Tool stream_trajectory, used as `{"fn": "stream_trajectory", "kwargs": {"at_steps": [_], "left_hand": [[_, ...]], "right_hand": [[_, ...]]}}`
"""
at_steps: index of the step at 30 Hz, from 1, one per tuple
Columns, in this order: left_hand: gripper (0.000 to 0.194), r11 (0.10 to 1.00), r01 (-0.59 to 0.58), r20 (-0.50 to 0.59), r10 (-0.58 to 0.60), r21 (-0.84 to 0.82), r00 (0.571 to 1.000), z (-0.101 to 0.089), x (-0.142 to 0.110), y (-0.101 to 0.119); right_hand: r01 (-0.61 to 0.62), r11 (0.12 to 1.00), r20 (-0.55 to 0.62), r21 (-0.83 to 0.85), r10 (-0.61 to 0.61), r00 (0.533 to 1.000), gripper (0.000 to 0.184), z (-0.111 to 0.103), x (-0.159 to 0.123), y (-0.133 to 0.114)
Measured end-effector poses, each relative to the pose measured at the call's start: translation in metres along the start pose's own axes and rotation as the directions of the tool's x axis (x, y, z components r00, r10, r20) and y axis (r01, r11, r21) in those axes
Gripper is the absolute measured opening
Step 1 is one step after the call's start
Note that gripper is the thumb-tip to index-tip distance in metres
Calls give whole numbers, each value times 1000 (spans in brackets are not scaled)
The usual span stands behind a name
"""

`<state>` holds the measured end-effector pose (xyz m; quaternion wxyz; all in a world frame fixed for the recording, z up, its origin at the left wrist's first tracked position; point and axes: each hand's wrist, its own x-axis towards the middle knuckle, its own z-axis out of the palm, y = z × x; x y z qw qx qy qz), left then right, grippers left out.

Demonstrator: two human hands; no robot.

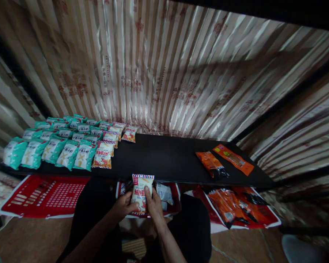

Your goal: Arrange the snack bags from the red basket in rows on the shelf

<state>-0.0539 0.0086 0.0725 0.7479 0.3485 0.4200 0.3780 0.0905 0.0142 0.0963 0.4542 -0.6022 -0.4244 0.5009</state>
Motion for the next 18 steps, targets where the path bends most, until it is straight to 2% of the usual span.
{"fn": "stream_trajectory", "kwargs": {"at_steps": [6,12,16,18], "left_hand": [[65,999,-53,-48,53,2,997,-3,2,1],[67,999,-45,-138,46,7,989,-4,-1,21],[65,999,-32,-135,33,6,990,-6,-5,31],[67,1000,-28,-153,26,-10,988,-6,-5,32]], "right_hand": [[-16,993,40,119,12,999,47,2,-2,-4],[-130,937,218,325,60,974,48,5,-7,-8],[-128,927,315,352,12,949,49,7,-10,-7],[-113,931,319,347,-4,948,48,9,-8,-3]]}}
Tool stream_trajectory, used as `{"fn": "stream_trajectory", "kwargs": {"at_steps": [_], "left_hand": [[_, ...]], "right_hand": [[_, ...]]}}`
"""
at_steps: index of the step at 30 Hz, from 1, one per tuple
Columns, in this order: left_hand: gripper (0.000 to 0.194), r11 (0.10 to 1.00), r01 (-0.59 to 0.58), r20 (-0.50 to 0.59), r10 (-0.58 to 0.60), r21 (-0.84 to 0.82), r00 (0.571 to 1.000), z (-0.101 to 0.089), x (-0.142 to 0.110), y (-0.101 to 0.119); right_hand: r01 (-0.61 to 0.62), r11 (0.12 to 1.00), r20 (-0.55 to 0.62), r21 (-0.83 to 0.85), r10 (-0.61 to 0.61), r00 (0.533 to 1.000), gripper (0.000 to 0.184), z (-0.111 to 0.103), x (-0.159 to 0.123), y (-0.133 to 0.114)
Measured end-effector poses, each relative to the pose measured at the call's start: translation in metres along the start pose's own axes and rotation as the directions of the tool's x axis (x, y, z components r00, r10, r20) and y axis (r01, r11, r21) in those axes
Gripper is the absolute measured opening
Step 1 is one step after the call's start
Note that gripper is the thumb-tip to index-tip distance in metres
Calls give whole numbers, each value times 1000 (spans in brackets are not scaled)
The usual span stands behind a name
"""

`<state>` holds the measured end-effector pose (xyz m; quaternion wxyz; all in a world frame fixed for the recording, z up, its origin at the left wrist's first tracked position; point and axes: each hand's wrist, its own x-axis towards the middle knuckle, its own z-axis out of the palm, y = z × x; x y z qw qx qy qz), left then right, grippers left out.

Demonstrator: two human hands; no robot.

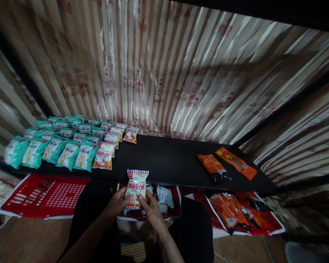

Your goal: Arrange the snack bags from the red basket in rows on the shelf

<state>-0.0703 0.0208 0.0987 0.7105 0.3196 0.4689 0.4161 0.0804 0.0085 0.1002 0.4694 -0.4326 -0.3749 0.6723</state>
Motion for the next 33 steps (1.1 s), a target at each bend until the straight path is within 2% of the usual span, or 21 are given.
{"fn": "stream_trajectory", "kwargs": {"at_steps": [6,12,17,19,25,28,33], "left_hand": [[63,998,-47,-82,43,-47,996,3,4,-8],[65,991,-70,-131,56,-110,990,7,-4,-10],[60,993,-78,-164,63,-89,984,7,-12,-7],[59,994,-87,-198,72,-69,978,6,-11,-8],[56,986,-155,-240,136,-60,961,3,-1,-9],[55,981,-181,-226,163,-63,961,4,3,-6],[53,979,-201,-232,188,-34,954,3,9,5]], "right_hand": [[71,990,-152,-118,-89,984,45,0,7,7],[44,973,-219,-225,-95,971,42,2,4,6],[18,960,-278,-279,-99,955,47,9,1,3],[19,967,-258,-255,-87,962,50,13,-1,0],[-2,1000,-137,-19,-1,991,57,19,-6,-11],[-10,1000,-95,-24,7,995,52,16,-1,-14],[-15,991,-85,-135,3,996,51,13,20,-16]]}}
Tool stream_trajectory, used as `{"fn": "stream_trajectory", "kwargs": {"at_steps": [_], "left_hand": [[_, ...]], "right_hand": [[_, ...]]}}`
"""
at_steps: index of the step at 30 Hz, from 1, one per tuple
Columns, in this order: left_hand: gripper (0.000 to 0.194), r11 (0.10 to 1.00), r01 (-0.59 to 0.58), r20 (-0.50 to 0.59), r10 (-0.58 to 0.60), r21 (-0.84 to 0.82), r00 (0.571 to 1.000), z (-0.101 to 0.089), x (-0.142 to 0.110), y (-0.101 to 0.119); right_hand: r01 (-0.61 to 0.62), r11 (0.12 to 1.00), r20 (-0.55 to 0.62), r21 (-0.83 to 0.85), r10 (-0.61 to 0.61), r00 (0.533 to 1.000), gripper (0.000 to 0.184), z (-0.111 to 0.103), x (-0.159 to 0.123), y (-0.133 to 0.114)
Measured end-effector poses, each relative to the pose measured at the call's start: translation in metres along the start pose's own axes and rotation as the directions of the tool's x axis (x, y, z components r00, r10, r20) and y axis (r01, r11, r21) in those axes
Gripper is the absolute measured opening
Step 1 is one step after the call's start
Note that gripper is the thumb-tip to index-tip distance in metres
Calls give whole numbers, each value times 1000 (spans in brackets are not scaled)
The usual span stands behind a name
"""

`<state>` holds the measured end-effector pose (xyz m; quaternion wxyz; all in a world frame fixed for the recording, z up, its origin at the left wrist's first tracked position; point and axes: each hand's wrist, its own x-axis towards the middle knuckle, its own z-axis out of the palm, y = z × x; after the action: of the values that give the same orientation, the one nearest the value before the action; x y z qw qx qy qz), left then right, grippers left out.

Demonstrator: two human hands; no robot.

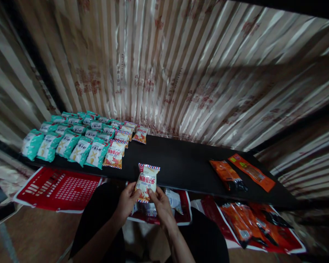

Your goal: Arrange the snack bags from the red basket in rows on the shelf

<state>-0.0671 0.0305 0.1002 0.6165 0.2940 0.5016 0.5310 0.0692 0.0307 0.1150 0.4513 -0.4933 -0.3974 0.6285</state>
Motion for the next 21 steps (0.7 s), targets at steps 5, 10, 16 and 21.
{"fn": "stream_trajectory", "kwargs": {"at_steps": [5,10,16,21], "left_hand": [[48,997,-58,-13,59,48,998,-1,17,13],[38,976,-128,-66,142,177,988,-6,38,20],[35,933,-131,-96,172,335,980,-14,59,26],[44,821,-199,-74,280,535,957,-10,79,28]], "right_hand": [[38,993,-16,-116,-41,999,49,3,23,-3],[86,977,-46,-193,-96,994,44,8,48,-11],[87,976,-77,-199,-104,992,44,18,75,-14],[114,966,-99,-234,-140,985,42,18,101,-12]]}}
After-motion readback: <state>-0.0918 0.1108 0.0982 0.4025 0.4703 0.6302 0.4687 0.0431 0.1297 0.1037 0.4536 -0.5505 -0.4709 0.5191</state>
